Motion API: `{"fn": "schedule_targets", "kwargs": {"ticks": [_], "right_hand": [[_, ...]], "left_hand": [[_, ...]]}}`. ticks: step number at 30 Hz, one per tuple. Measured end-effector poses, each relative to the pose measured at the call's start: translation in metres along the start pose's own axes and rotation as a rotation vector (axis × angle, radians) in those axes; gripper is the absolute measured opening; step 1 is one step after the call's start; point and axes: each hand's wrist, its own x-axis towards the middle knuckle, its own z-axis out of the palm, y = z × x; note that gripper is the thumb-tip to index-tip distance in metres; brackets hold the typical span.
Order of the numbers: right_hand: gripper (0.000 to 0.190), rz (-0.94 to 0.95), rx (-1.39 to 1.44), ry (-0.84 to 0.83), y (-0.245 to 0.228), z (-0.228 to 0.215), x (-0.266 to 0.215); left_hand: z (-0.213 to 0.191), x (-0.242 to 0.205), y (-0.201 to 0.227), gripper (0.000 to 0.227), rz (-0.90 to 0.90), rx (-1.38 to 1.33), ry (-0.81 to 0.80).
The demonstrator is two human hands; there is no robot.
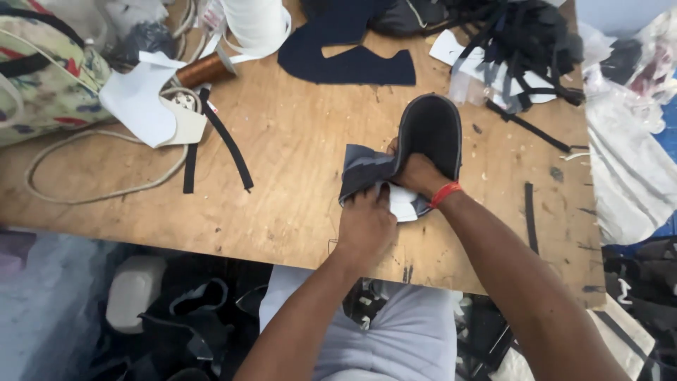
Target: The person sits at a wooden workbench in a shoe workshop and turns black foam shoe upper components right-side out by hand, pulling the material through and smoothing the seams. They place each finished upper on the table and pick up the next piece, working through a pile of components one at a time.
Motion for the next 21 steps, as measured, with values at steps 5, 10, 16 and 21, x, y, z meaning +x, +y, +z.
{"fn": "schedule_targets", "kwargs": {"ticks": [5,10,16,21], "right_hand": [[0.021,-0.058,-0.497,-0.355,-0.047,0.012,-0.036],[0.026,0.085,-0.217,-0.317,-0.063,0.013,-0.077],[0.051,-0.076,-0.397,0.198,-0.076,0.029,-0.102],[0.053,-0.060,-0.274,0.225,-0.069,0.041,-0.099]], "left_hand": [[-0.003,-0.007,0.006,0.034,-0.044,-0.147,-0.012],[-0.003,-0.003,0.006,0.043,-0.049,-0.547,0.551],[0.021,0.007,0.009,0.026,-0.092,-0.771,0.518],[-0.012,0.003,0.000,0.039,0.042,-0.911,0.361]]}}
